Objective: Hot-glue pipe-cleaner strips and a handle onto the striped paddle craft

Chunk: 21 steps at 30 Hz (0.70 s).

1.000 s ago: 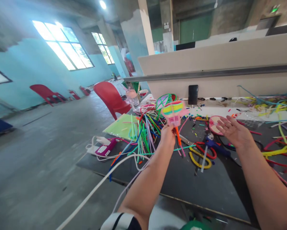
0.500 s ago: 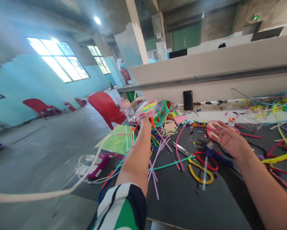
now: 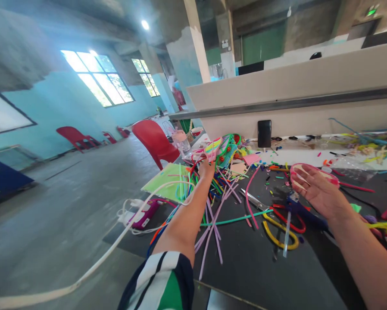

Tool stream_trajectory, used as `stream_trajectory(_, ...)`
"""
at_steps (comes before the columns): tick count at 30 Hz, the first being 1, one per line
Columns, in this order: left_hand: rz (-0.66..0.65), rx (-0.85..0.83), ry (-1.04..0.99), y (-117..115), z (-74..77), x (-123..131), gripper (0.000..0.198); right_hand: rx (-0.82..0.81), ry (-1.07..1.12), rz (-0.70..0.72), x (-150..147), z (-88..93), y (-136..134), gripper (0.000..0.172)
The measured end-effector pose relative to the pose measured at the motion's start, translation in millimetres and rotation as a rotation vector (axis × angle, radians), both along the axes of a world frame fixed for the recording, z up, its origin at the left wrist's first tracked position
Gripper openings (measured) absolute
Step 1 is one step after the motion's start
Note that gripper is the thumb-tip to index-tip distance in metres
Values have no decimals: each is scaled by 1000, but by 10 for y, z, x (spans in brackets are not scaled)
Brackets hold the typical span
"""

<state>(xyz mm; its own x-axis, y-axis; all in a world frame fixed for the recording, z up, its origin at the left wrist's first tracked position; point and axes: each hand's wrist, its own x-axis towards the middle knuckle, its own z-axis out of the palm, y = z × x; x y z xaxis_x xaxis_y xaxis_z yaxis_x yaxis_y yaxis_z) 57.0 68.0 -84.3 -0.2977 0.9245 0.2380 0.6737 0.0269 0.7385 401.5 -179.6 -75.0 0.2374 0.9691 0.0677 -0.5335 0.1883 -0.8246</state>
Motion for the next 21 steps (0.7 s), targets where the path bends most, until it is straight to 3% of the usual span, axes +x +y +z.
stream_trajectory(4, 17, -17, 75, -76, -45, 44, 41, -34, 0, 1, -68, 21, 5, 29)
stream_trajectory(9, -7, -98, 81, -70, -65, 38, 34, -57, 28, 15, -100, 24, 1, 29)
stream_trajectory(17, -19, -45, 86, 100, 152, -164, 35, -68, 40, 18, -96, -3, 23, 30)
stream_trajectory(21, -60, -76, 114, 137, 152, -181, 33, -72, 42, 29, -101, -16, 24, 30)
